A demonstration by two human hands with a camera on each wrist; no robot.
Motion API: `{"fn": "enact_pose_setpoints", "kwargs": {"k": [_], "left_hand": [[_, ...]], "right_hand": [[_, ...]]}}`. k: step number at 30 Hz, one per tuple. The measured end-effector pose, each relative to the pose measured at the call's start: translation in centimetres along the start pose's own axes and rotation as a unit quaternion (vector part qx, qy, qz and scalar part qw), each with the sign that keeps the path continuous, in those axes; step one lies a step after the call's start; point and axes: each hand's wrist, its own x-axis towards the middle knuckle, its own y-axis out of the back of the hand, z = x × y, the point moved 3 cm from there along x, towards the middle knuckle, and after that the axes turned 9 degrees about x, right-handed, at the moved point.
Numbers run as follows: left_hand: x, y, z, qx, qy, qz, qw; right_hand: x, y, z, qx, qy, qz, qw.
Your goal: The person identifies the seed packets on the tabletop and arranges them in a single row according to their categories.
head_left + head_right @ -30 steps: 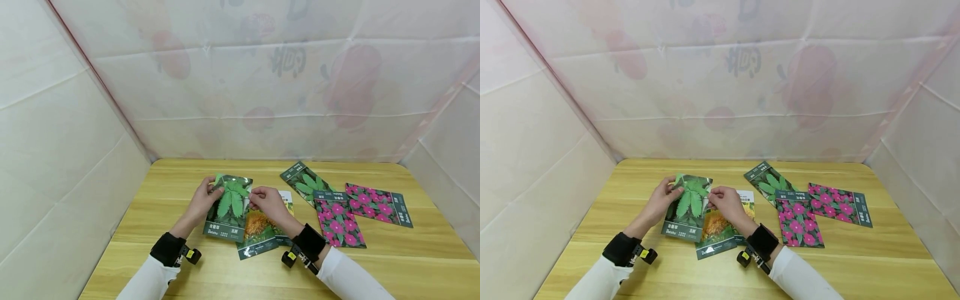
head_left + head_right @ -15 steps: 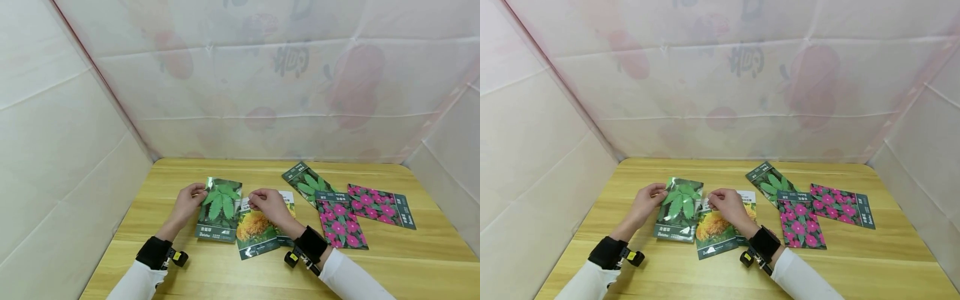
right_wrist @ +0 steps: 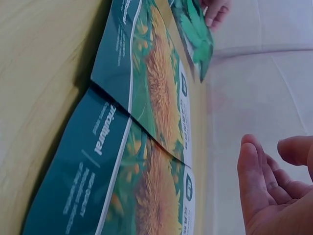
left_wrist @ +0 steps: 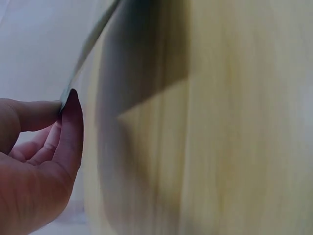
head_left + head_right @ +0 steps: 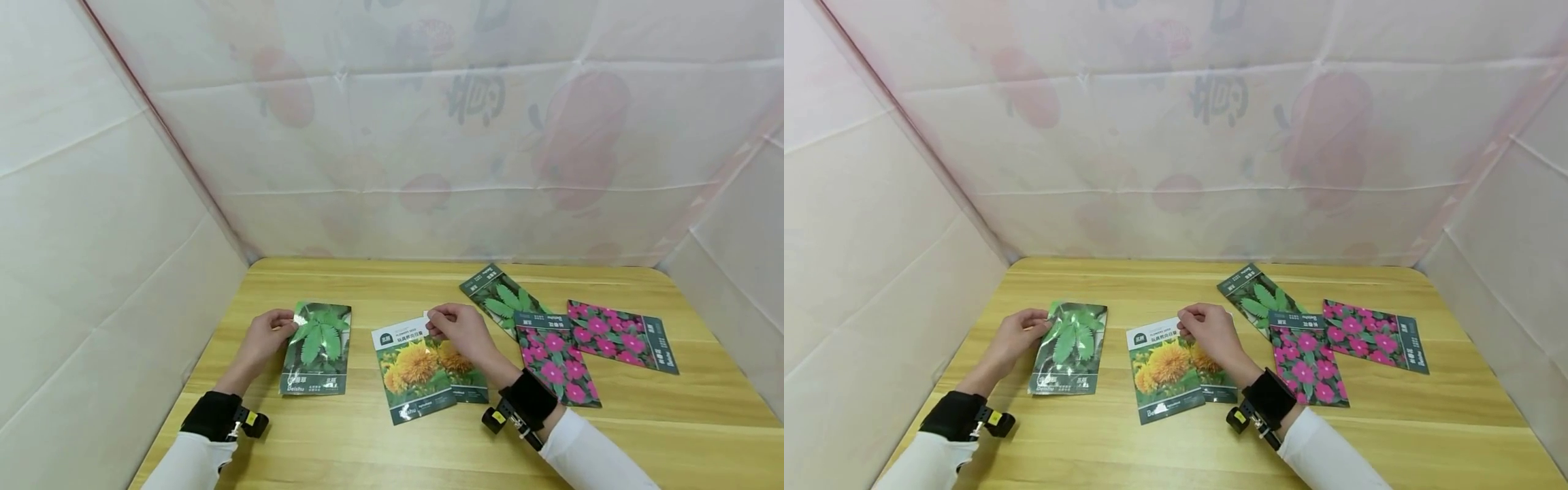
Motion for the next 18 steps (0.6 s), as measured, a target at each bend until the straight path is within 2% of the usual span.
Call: {"fn": "enact_pose_setpoints", "kwargs": {"k": [5, 8, 13, 18], "left_hand": [[0.4, 0.4, -0.6, 0.058, -0.01, 0.002, 0.9983], [0.7, 0.6, -0.7, 0.106, -0.019, 0.013, 0.9941], [1.1, 0.8, -0.3, 0.189, -0.042, 0.037, 0.9803], [1.1, 0.8, 0.4, 0.244, -0.057, 0.045, 0.9671]], "right_hand": [[-0.3, 0.4, -0.3, -0.004, 0.008, -0.003, 1.0], [-0.3, 0.7, -0.4, -0.012, -0.001, -0.003, 1.0], [-0.5, 1.0, -0.5, -0.021, -0.004, -0.004, 1.0], [-0.6, 1.3, -0.5, -0.037, 0.002, 0.004, 0.999]]}}
